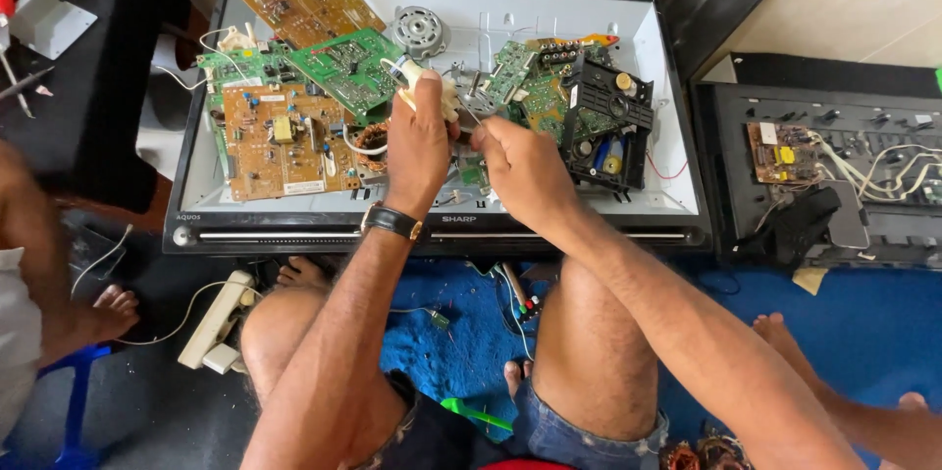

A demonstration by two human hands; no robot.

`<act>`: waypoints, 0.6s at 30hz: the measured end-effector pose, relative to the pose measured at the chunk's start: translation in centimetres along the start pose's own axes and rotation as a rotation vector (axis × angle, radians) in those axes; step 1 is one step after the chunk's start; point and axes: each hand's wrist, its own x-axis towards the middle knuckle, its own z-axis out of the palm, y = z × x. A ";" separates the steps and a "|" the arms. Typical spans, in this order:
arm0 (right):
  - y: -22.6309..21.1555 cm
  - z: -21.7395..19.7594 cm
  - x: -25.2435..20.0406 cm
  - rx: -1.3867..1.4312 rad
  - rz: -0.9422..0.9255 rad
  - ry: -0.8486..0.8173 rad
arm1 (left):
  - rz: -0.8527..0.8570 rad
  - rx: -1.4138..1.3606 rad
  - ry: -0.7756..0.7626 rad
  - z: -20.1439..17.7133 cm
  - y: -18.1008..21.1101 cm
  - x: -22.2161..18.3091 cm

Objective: Disassembling and cleaning an internal motor component from a television set using a screwdriver and a cloth.

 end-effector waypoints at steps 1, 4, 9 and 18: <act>0.2 0.1 0.2 -0.002 0.003 -0.003 | -0.004 -0.002 -0.001 0.0 0.0 -0.1; 1.3 0.1 0.8 -0.268 -0.055 0.000 | 0.006 0.042 0.006 0.3 -0.2 -0.4; 1.9 -0.5 1.1 -0.786 -0.237 -0.059 | -0.086 0.098 0.026 0.5 -1.3 -0.3; 1.7 -3.5 -1.3 -0.309 -0.076 -0.176 | -0.236 -0.262 -0.099 -1.7 3.2 -0.3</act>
